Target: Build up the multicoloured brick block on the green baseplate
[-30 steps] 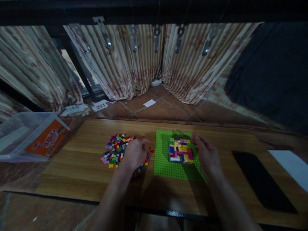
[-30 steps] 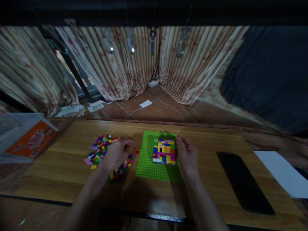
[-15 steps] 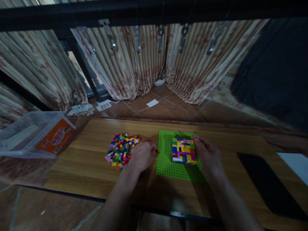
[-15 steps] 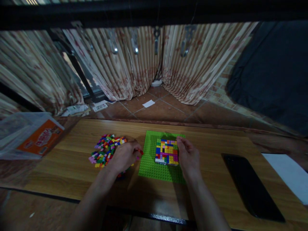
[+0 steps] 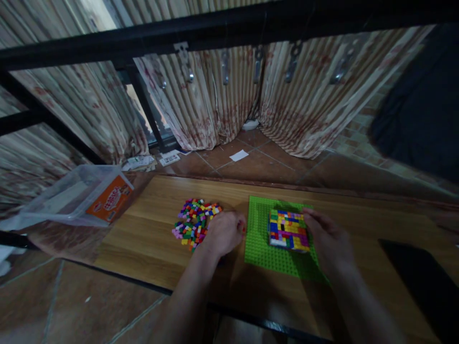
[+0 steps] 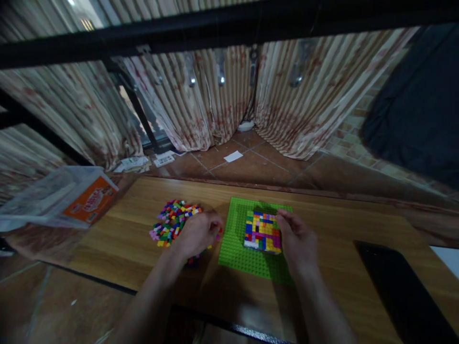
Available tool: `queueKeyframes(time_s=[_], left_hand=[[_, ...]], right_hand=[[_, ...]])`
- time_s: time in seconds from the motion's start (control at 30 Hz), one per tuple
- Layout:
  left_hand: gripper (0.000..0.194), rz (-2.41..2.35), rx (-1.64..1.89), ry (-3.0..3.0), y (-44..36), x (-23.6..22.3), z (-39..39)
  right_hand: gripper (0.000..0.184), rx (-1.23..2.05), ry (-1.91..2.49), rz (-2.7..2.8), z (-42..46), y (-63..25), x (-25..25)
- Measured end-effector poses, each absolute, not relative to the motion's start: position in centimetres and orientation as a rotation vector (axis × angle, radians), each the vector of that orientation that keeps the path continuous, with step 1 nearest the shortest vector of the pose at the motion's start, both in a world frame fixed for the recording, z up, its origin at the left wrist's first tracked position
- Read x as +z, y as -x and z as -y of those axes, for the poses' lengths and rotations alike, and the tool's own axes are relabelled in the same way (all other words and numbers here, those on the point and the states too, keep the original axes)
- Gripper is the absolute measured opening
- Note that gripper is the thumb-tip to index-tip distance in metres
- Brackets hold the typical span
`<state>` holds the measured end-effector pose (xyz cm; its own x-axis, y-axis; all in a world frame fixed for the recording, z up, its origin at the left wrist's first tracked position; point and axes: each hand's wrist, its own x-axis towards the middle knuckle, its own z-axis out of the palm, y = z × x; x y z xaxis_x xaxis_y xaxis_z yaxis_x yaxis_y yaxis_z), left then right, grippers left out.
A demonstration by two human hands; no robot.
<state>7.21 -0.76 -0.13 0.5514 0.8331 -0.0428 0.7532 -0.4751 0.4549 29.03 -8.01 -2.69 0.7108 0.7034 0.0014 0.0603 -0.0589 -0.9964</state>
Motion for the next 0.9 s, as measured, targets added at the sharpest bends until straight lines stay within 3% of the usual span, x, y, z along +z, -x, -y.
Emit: queueKeyframes(time_s=[0.27,0.5,0.63,0.9], left_hand=[[0.018,-1.314,0.285,-2.301,-4.5,0.9,-0.1],[0.025,-1.88,0.864,-1.826,1.9,1.2,-2.8],[0.033,-1.899,0.961,-1.692,4.7,0.0,-3.8],[0.04,-1.511,0.875,-2.048,5.0,-3.2,-5.5]], right_hand=[[0.038,0.529,1.791,0.676,8.3,-29.6,-2.7],[0.035,-0.041,1.765,1.081,9.9,-27.0,-0.5],[0.026,0.221,1.617,1.3,10.1,-21.4,0.7],[0.044,0.626,1.542,1.651,0.7,-15.5,-2.5]])
